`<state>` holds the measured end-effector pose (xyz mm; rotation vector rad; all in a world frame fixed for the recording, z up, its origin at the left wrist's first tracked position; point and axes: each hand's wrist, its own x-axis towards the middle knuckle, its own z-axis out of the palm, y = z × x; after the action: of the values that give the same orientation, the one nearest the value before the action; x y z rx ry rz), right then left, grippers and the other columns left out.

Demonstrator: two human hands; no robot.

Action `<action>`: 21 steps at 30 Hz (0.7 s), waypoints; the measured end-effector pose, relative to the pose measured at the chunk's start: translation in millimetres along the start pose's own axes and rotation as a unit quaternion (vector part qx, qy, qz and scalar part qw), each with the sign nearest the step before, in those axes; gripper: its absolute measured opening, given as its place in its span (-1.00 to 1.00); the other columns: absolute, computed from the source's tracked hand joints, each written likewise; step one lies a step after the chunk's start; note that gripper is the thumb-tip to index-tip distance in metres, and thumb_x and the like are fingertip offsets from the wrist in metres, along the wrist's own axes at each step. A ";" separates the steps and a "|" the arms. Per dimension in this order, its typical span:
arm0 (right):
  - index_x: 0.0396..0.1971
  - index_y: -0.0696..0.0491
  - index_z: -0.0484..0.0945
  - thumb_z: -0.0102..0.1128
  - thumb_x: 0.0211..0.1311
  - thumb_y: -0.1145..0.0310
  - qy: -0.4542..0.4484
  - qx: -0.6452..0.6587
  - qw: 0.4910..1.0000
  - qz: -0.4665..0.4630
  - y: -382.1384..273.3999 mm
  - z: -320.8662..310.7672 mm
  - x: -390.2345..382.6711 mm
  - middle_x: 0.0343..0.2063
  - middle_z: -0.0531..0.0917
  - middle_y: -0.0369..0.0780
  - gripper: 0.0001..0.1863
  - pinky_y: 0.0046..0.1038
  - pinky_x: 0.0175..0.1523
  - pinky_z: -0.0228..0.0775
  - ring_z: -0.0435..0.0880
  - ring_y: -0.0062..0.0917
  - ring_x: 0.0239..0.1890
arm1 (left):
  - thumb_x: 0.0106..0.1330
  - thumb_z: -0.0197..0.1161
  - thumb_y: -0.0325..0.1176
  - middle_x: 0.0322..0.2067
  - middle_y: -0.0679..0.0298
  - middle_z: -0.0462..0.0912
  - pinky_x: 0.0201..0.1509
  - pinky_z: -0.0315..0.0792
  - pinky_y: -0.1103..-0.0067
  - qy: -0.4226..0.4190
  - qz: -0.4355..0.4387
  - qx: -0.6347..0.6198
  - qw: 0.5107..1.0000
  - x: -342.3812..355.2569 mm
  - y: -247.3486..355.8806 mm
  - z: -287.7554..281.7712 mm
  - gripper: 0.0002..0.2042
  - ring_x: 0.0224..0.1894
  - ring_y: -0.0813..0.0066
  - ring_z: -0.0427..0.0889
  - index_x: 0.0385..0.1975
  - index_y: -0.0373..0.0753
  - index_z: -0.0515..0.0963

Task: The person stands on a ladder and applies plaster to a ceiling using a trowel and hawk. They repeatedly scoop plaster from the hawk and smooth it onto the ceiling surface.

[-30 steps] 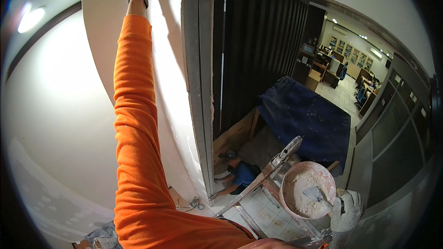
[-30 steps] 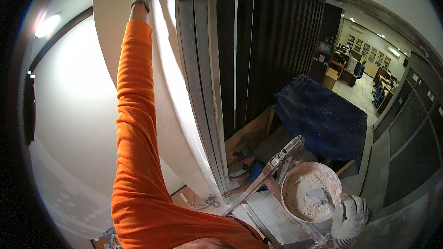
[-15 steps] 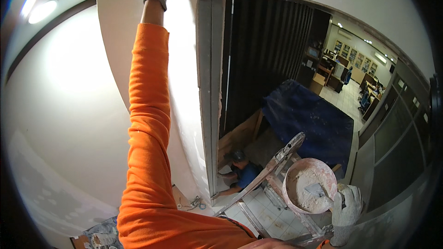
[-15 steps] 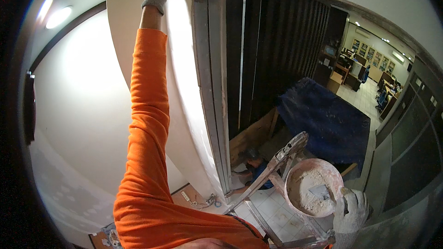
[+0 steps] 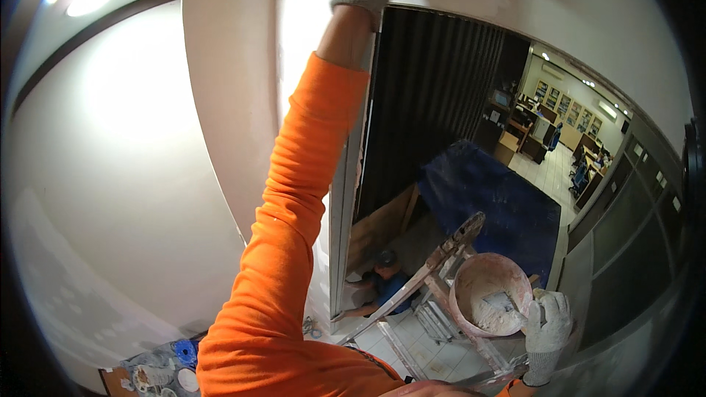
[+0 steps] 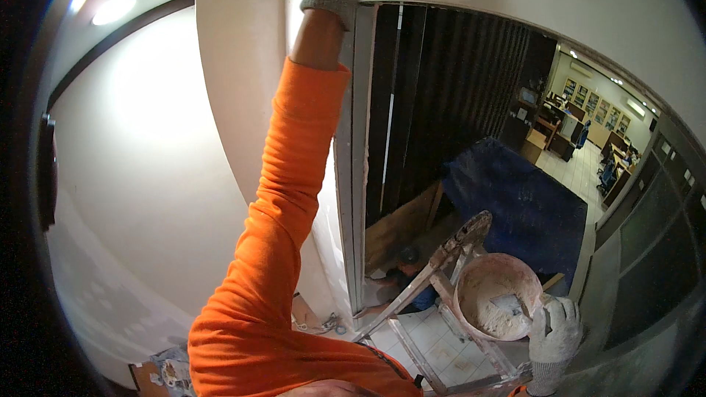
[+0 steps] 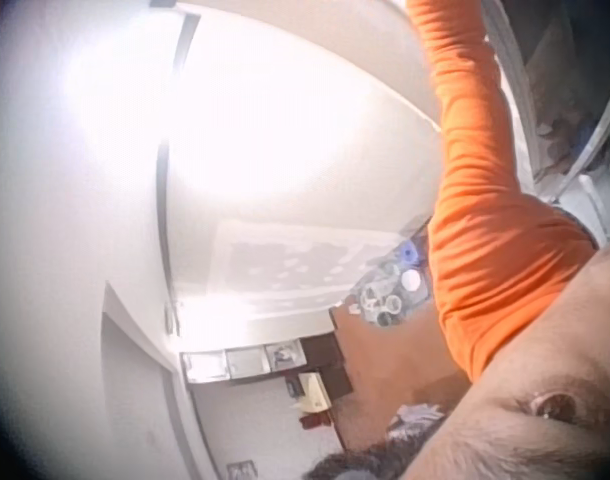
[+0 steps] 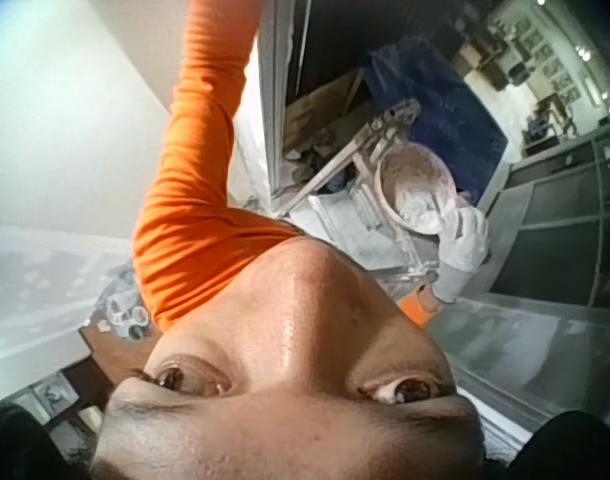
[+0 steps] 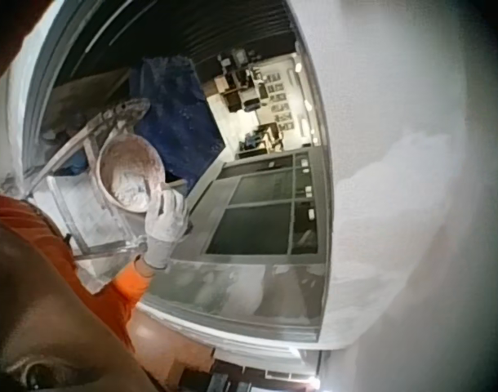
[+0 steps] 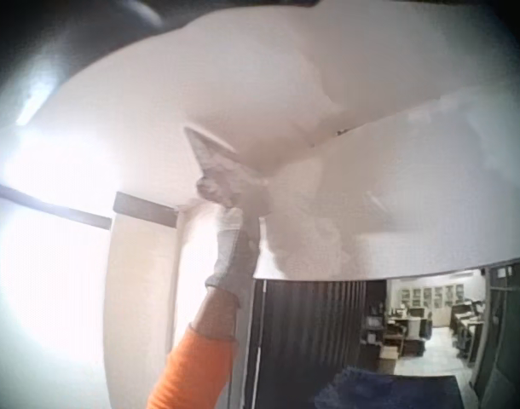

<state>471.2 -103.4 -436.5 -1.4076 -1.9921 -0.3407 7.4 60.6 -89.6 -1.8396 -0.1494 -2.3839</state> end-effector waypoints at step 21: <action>-0.18 0.07 0.66 0.28 0.24 0.35 0.011 0.044 0.999 -0.021 4.1 -3.1 -5.0 -0.21 0.64 -0.14 -0.80 -0.17 0.00 0.44 0.62 -0.22 -0.12 | 0.50 0.14 -0.03 -0.32 0.34 0.58 -0.28 0.44 0.53 0.015 0.047 0.126 0.991 63.2 -75.0 -165.0 -0.68 -0.30 0.53 0.53 -0.10 -0.19 0.52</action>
<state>477.1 -107.2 -438.1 -1.3030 -1.9969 -0.2832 -178.0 106.5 -70.3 -1.6577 -0.3374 -2.2126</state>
